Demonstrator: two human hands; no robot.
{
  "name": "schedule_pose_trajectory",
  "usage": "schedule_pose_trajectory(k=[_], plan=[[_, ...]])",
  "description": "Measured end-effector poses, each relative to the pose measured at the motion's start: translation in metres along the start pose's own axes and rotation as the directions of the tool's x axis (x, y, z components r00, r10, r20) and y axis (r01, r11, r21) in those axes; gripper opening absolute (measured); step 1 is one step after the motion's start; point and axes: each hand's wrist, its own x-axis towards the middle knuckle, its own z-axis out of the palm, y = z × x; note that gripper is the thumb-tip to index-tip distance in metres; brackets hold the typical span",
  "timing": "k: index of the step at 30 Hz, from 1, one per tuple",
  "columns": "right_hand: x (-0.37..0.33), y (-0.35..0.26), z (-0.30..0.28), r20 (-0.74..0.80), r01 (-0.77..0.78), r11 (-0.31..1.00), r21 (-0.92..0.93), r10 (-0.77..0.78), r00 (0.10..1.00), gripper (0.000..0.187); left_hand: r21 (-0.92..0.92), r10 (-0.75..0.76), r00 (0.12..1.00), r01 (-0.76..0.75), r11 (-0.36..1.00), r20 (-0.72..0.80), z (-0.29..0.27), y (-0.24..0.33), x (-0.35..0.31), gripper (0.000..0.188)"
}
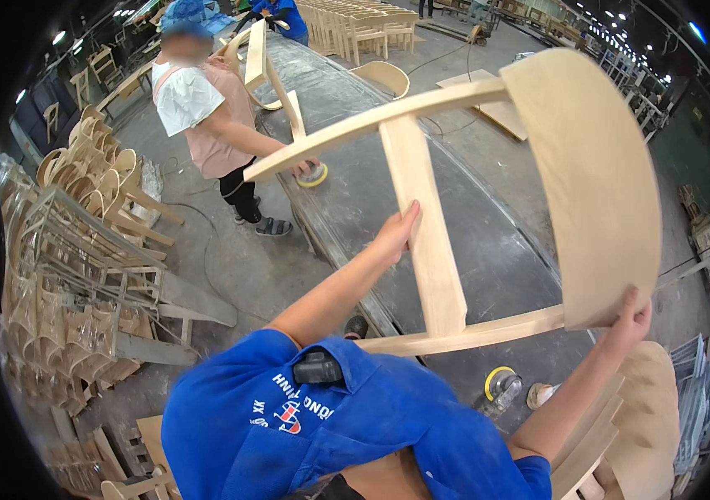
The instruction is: The person uses a handheld orbital sander to smooth the surfaces of wooden chair frames. They lift and reposition the chairs to reach different edges and legs, then place the finished pieces on a nearby stack.
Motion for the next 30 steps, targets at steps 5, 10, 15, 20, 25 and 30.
schedule_pose_trajectory(k=[5, 10, 15, 20, 25, 30], plan=[[-0.002, 0.057, 0.060, 0.114, -0.212, 0.971, 0.115, 0.199, 0.973, 0.027, -0.050, -0.122, 0.988, 0.118, 0.992, -0.093, -0.043, -0.054, 0.033, 0.072], [-0.016, 0.086, 0.091, 0.044, -0.337, 0.941, -0.005, 0.337, 0.941, 0.028, -0.088, -0.214, 0.959, 0.201, 0.976, -0.188, -0.071, -0.078, 0.051, 0.076], [-0.033, 0.129, 0.124, 0.063, -0.395, 0.917, -0.051, 0.398, 0.915, 0.033, -0.129, -0.248, 0.924, 0.219, 0.967, -0.292, -0.100, -0.112, 0.057, 0.072], [-0.045, 0.156, 0.134, 0.075, -0.509, 0.851, -0.130, 0.520, 0.851, 0.037, -0.079, -0.292, 0.889, 0.283, 0.956, -0.353, -0.127, -0.146, 0.056, 0.069], [-0.058, 0.175, 0.142, 0.076, -0.542, 0.821, -0.182, 0.561, 0.824, 0.037, -0.123, -0.334, 0.877, 0.311, 0.942, -0.346, -0.142, -0.162, 0.047, 0.065], [-0.049, 0.171, 0.141, 0.241, -0.562, 0.778, -0.280, 0.624, 0.743, 0.040, -0.181, -0.350, 0.885, 0.306, 0.935, -0.309, -0.144, -0.174, 0.032, 0.060]])
